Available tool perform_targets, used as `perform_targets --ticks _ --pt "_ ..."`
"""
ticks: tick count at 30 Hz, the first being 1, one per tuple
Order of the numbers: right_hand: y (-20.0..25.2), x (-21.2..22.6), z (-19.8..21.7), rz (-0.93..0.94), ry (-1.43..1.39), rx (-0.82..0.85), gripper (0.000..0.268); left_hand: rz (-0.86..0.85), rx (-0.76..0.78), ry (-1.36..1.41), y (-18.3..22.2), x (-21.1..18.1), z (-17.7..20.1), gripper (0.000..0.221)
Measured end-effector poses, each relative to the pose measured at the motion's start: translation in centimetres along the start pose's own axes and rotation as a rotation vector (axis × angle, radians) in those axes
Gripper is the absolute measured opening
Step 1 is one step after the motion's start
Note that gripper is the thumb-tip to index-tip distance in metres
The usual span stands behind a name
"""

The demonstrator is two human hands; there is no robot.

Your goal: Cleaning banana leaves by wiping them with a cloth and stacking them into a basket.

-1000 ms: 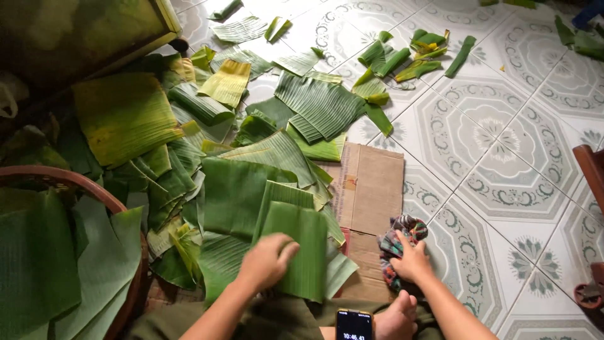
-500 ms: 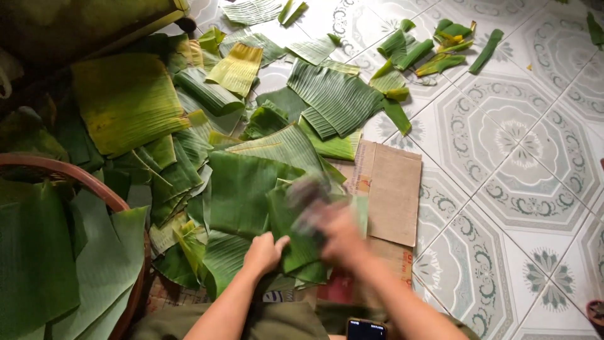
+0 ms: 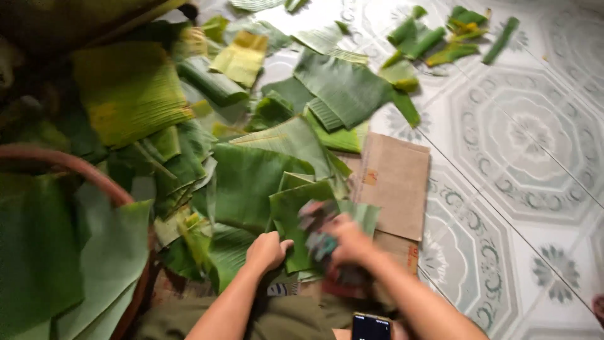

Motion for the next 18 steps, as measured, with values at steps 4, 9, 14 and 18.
perform_targets --ticks 4,9,14,18 --pt "5.9 -18.6 3.0 -0.646 0.206 -0.042 0.092 -0.021 -0.187 -0.007 1.6 -0.7 1.8 0.044" --pt "14.0 -17.9 4.6 -0.847 0.048 -0.132 0.093 -0.628 -1.289 -0.037 11.6 -6.2 9.5 0.007" --pt "16.4 -16.0 2.1 -0.909 0.150 -0.139 0.101 -0.677 -1.113 -0.288 9.0 -7.9 3.5 0.065" --pt "13.2 -19.9 7.4 -0.923 -0.057 -0.368 0.078 -0.412 -0.534 -0.509 1.5 -5.6 -4.7 0.065"
Point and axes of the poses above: each hand's wrist, its own y-axis away from the middle knuckle, its own z-axis out of the back of the hand, x = y × z, the point moved 6 cm from there along -y, towards the middle knuckle, and after that the axes turned 7 degrees about -y, right-handed, at the moved point
